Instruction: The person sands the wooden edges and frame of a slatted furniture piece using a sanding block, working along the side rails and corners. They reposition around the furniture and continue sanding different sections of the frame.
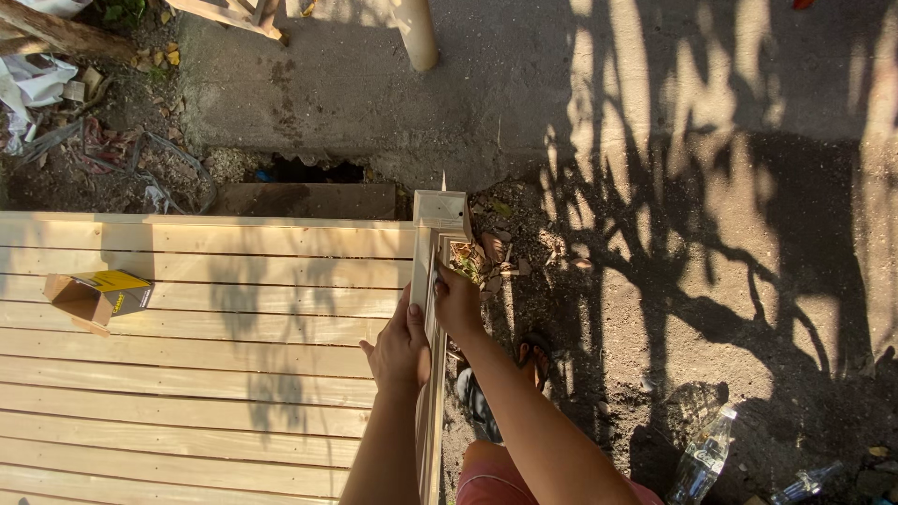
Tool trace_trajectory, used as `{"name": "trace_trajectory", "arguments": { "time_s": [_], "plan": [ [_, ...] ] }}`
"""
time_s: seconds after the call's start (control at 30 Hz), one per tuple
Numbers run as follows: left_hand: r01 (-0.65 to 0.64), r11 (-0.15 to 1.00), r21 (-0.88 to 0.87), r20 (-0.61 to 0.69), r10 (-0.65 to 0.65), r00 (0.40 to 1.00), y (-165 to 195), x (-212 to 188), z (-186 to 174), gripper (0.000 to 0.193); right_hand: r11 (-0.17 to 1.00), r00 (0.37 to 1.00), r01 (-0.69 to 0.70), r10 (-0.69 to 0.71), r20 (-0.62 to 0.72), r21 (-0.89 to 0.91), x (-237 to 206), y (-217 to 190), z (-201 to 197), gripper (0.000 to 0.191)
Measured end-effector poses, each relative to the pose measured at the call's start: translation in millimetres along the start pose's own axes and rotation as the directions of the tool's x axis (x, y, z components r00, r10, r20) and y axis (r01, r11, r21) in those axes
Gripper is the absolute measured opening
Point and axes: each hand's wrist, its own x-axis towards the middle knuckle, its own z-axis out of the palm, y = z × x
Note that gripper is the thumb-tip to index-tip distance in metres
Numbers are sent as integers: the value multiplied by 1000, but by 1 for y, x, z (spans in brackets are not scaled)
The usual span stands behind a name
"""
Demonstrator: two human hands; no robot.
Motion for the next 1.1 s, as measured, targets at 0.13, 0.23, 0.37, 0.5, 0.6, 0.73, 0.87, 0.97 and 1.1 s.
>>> {"name": "trace_trajectory", "arguments": {
  "time_s": [0.13,0.23,0.37,0.5,0.6,0.73,0.87,0.97,1.1],
  "plan": [
    [-12,1000,-14,-1,12,1000,-1,0,3,54,998,998,-58,57,28,33,12,6,2,50],
    [19,1000,-16,17,-19,1000,-1,0,4,54,954,943,-299,294,154,5,-55,13,2,46],
    [-14,1000,-16,-17,14,1000,-2,2,5,53,982,974,-182,188,129,-54,-64,14,3,47],
    [21,1000,-12,16,-21,1000,-1,5,5,54,994,1000,21,-20,-16,111,22,4,0,47],
    [23,999,-31,32,-22,999,2,5,4,54,995,996,-92,92,12,44,13,-1,-2,47],
    [1,1000,-24,10,-1,1000,5,2,2,53,968,952,-244,252,176,-61,-85,-1,-7,49],
    [-14,1000,-23,-12,14,1000,3,-1,3,53,994,991,-108,109,73,-27,-60,13,0,40],
    [42,999,-1,42,-42,998,2,-2,3,54,985,987,-154,149,58,85,8,16,1,31],
    [6,1000,-18,9,-6,1000,3,-1,2,54,956,969,-240,227,92,167,0,17,0,28]
  ]
}}
